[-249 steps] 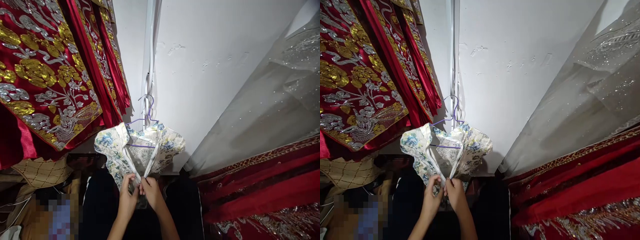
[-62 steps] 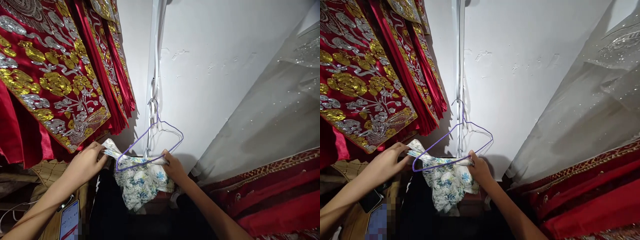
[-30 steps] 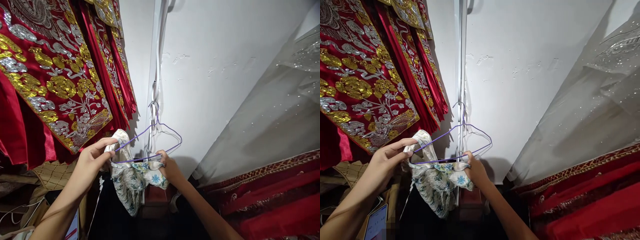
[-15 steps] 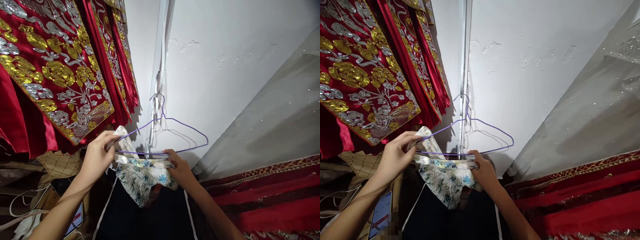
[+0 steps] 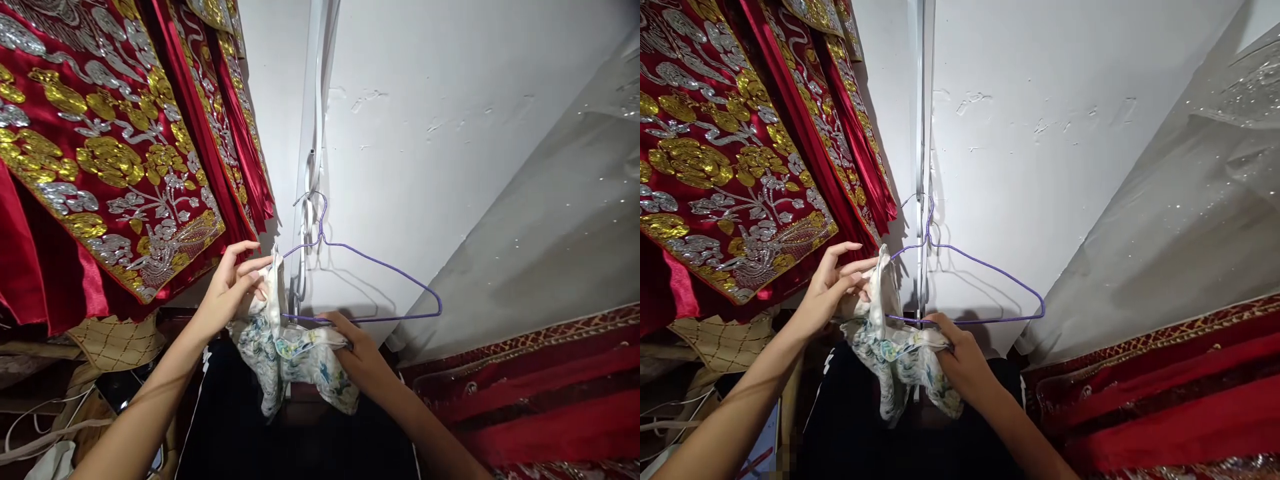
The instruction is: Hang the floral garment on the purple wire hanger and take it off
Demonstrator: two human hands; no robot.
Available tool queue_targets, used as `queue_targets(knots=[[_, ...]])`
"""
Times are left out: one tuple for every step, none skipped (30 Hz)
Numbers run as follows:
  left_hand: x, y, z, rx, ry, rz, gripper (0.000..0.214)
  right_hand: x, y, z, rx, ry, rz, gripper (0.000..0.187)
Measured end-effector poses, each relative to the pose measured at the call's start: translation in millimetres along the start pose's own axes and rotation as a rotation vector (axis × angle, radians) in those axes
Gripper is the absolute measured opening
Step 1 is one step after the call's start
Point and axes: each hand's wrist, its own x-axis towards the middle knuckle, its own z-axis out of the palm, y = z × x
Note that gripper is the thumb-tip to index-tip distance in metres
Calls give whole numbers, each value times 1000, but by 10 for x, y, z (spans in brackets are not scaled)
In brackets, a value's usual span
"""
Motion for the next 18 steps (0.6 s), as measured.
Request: queue_targets(knots=[[17, -42, -39, 31, -20, -1, 47, 8, 10, -6, 14, 9, -7, 38], [34, -80, -66, 109, -26, 12, 45, 18, 16, -2, 24, 20, -16, 34], [51, -113, -78, 214, -18, 30, 41, 32, 21, 10, 38, 35, -24, 32], [69, -138, -74, 319, -5, 42, 36, 49, 25, 28, 56, 50, -29, 30], [89, -156, -55, 399, 4, 43, 32, 67, 29, 46, 76, 65, -28, 28], [109, -166, -23, 444, 10, 36, 30, 85, 33, 64, 93, 78, -22, 27], [130, -169, 18, 462, 14, 29, 30, 101, 37, 76, 104, 87, -14, 27], [152, -165, 65, 468, 17, 28, 31, 115, 41, 82, 107, 91, -7, 26], [172, -155, 113, 479, 21, 35, 32, 125, 43, 81, 102, 88, -5, 25], [190, -141, 159, 501, 26, 46, 33, 131, 42, 72, 91, 85, -7, 24], [206, -126, 199, 535, 31, 59, 32, 131, 38, 57, 79, 84, -12, 25], [218, -112, 234, 573, 35, 68, 32, 126, 31, 38, 68, 84, -19, 26], [227, -101, 262, 606, 38, 69, 31, 115, 19, 14, 57, 83, -22, 27], [232, -94, 283, 630, 46, 66, 31, 98, 4, -12, 45, 77, -20, 29], [233, -91, 298, 645, 57, 60, 33, 74, -14, -40, 29, 67, -13, 33], [230, -92, 307, 656, 72, 54, 34, 46, -34, -73, 8, 54, -2, 38], [225, -94, 311, 663, 89, 47, 35, 13, -55, -111, -21, 50, 11, 45], [218, -97, 309, 667, 102, 42, 35, -21, -76, -158, -55, 67, 23, 51]])
